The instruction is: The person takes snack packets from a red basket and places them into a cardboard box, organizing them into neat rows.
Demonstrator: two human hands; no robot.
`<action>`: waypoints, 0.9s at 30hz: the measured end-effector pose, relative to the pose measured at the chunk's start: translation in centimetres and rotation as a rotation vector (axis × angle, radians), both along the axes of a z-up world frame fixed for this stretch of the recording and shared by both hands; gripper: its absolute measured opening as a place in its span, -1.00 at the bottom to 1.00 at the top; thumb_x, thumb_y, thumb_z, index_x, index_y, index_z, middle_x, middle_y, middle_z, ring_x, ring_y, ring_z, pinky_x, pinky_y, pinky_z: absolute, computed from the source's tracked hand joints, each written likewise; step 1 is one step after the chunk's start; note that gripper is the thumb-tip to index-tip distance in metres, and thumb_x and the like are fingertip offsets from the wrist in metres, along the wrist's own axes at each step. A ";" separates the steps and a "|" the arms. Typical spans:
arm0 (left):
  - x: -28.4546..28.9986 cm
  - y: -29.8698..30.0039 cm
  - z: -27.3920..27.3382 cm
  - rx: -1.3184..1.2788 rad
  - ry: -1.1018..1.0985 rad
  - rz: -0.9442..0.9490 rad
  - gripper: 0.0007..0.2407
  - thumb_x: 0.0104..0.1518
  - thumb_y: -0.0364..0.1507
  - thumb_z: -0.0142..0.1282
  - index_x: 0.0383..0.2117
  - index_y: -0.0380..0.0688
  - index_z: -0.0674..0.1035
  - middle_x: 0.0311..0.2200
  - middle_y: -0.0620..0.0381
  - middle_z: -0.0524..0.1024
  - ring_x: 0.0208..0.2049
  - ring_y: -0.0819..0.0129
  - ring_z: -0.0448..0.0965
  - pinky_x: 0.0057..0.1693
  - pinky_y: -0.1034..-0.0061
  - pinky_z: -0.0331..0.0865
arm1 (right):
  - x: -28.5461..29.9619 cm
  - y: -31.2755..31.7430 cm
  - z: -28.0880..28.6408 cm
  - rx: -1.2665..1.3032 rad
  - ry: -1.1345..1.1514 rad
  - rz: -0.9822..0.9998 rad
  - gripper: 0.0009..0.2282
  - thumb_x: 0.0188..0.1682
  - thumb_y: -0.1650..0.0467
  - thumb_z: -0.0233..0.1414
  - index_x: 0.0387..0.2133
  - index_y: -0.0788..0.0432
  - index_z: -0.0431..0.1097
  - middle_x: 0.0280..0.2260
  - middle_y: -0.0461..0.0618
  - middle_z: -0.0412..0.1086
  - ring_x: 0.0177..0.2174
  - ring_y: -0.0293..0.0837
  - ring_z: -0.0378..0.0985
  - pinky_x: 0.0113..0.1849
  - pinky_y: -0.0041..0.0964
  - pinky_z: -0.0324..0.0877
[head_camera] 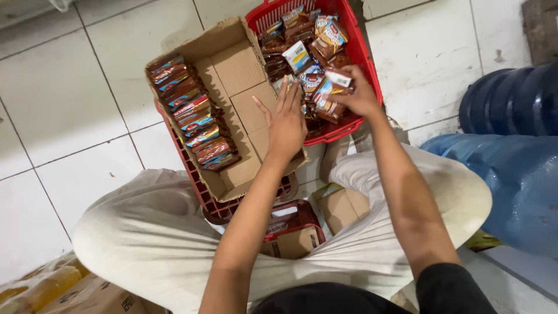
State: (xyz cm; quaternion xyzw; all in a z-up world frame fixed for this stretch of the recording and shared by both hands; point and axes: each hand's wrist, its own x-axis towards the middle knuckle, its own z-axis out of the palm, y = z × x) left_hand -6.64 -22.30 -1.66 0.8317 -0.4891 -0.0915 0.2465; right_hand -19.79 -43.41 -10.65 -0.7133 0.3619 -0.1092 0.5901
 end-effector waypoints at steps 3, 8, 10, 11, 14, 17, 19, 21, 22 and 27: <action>0.2 -0.1 1.0 -0.060 0.082 -0.017 -0.63 0.29 -0.43 -0.02 0.24 -0.13 0.41 0.35 0.17 0.26 0.46 0.27 -0.03 0.32 -0.48 -0.68 | -0.7 -0.3 4.7 0.246 -0.142 -0.113 -0.43 -0.14 0.40 0.35 0.11 0.10 0.19 -0.05 0.03 0.45 -0.12 -0.18 0.58 -0.12 -0.27 0.55; -0.2 1.8 4.6 -0.346 0.473 -0.025 -0.63 0.42 -0.29 -0.14 0.29 -0.13 0.40 0.32 0.02 0.36 0.43 0.14 0.15 0.43 -0.13 -0.32 | -2.4 2.0 14.4 0.564 -0.294 -0.179 -0.63 0.07 0.36 0.16 0.10 0.11 0.25 -0.06 0.02 0.45 -0.16 -0.23 0.56 -0.19 -0.30 0.48; -0.6 3.7 5.7 -0.440 0.848 -0.019 -0.58 0.43 -0.18 -0.19 0.31 -0.11 0.37 0.29 0.00 0.38 0.36 0.22 0.32 0.44 0.17 0.15 | -2.3 3.8 17.2 0.606 -0.367 -0.134 -0.67 0.13 0.34 0.12 0.09 0.17 0.26 -0.02 -0.02 0.44 -0.08 -0.26 0.58 -0.03 -0.32 0.55; -0.5 4.4 6.1 -0.431 0.956 -0.038 -0.56 0.42 -0.16 -0.20 0.32 -0.10 0.37 0.24 0.00 0.42 0.29 0.26 0.37 0.36 0.24 0.23 | -2.1 4.8 18.3 0.595 -0.370 -0.087 -0.66 0.11 0.35 0.13 0.10 0.16 0.26 -0.02 -0.03 0.44 -0.07 -0.26 0.58 -0.04 -0.32 0.54; 0.4 7.2 6.1 -0.396 1.269 -0.092 -0.52 0.38 -0.11 -0.19 0.30 -0.13 0.38 0.12 0.03 0.51 0.12 0.37 0.50 0.22 0.40 0.40 | -1.1 8.5 20.0 0.483 -0.348 0.071 -0.60 0.08 0.37 0.16 0.15 0.17 0.25 0.00 -0.07 0.44 -0.02 -0.26 0.53 0.00 -0.34 0.50; 2.1 10.2 6.0 -0.372 1.420 -0.126 -0.52 0.34 -0.12 -0.06 0.21 -0.26 0.46 0.03 0.06 0.55 0.02 0.41 0.55 0.17 0.43 0.45 | 1.1 11.9 21.1 0.274 -0.287 0.222 -0.53 0.05 0.37 0.20 0.20 0.21 0.25 0.02 -0.10 0.42 0.01 -0.28 0.47 0.02 -0.37 0.44; 3.6 12.7 6.3 -0.346 1.352 -0.113 -0.50 0.29 -0.14 0.07 0.16 -0.35 0.50 -0.06 0.03 0.60 -0.07 0.41 0.59 0.07 0.43 0.49 | 2.6 14.4 21.4 0.261 -0.236 0.261 -0.50 -0.01 0.36 0.22 0.19 0.22 0.27 -0.02 -0.12 0.42 -0.07 -0.28 0.48 -0.07 -0.34 0.46; 4.8 14.9 6.7 -0.339 1.147 -0.078 -0.51 0.23 -0.17 0.19 0.11 -0.38 0.54 -0.07 0.02 0.63 -0.07 0.43 0.60 0.09 0.50 0.46 | 3.9 16.8 20.9 0.228 -0.213 0.214 -0.52 0.00 0.33 0.21 0.17 0.21 0.27 -0.03 -0.08 0.44 -0.07 -0.30 0.50 -0.06 -0.38 0.46; 5.3 15.7 6.8 -0.331 1.045 -0.065 -0.51 0.20 -0.19 0.25 0.08 -0.39 0.55 -0.08 0.01 0.64 -0.07 0.44 0.60 0.10 0.54 0.44 | 4.5 17.6 20.3 0.211 -0.203 0.186 -0.52 0.00 0.32 0.20 0.16 0.21 0.27 -0.03 -0.06 0.45 -0.07 -0.30 0.51 -0.06 -0.40 0.46; 6.0 17.2 7.3 -0.356 1.128 0.189 -0.56 0.09 -0.26 0.31 0.01 -0.32 0.55 -0.17 0.06 0.63 -0.17 0.44 0.62 -0.05 0.55 0.49 | 6.9 19.7 16.2 0.381 -0.302 -0.068 -0.66 0.06 0.34 0.21 -0.02 0.33 0.36 -0.20 0.05 0.48 -0.25 -0.24 0.53 -0.20 -0.39 0.46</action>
